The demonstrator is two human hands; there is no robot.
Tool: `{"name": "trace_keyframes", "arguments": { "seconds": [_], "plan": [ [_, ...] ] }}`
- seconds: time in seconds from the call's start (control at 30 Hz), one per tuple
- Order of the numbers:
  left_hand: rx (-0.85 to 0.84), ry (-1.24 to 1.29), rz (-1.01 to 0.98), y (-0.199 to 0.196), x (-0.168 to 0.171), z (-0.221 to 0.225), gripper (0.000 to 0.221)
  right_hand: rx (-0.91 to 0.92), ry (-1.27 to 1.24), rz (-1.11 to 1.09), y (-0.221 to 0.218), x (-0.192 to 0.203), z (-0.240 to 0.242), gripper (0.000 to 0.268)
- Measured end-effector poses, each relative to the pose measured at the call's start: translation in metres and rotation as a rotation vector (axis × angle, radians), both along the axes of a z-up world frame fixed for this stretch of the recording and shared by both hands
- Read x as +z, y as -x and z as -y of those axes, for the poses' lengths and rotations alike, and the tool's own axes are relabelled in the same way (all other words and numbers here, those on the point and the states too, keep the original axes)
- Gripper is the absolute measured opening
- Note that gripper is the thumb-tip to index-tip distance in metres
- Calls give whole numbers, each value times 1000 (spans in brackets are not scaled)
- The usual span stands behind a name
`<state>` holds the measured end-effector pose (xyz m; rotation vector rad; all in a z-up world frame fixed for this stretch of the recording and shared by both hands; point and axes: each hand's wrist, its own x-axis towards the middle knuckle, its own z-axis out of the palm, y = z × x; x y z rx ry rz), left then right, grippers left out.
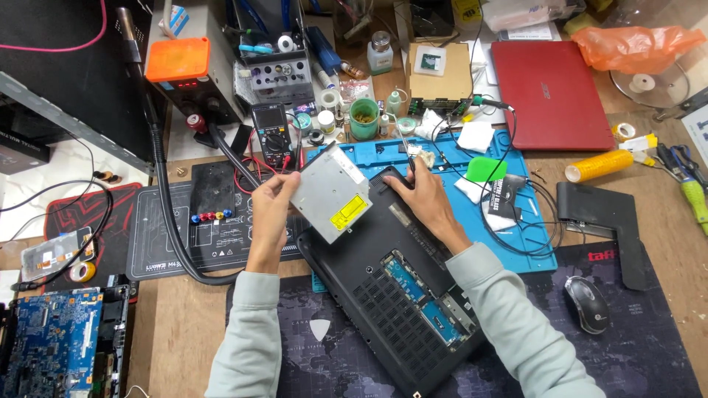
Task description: Disassembling a laptop by removing back covers, screws, and the optical drive
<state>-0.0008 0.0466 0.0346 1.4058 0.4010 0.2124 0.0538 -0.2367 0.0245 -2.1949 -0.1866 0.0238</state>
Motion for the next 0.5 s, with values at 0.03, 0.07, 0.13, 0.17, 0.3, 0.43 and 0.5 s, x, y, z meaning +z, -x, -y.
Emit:
{"name": "trace_keyframes", "arguments": {
  "seconds": [0.03,0.07,0.13,0.17,0.3,0.43,0.5],
  "plan": [
    [-2,-1,0,0,1,4,20,-2,-1,0,1,9,0,41],
    [-9,8,-4,1,2,7,19,3,25,-13,2,17,0,42],
    [-20,15,-7,2,3,12,19,5,50,-25,1,29,2,44],
    [-21,31,-20,2,3,15,19,41,84,-90,-1,33,5,41],
    [-48,33,-47,1,5,21,23,128,143,-183,-6,46,12,33],
    [-53,80,-47,2,7,34,21,139,148,-214,9,62,19,28],
    [-70,83,-50,0,8,39,20,113,140,-219,17,60,25,29]
  ]
}}
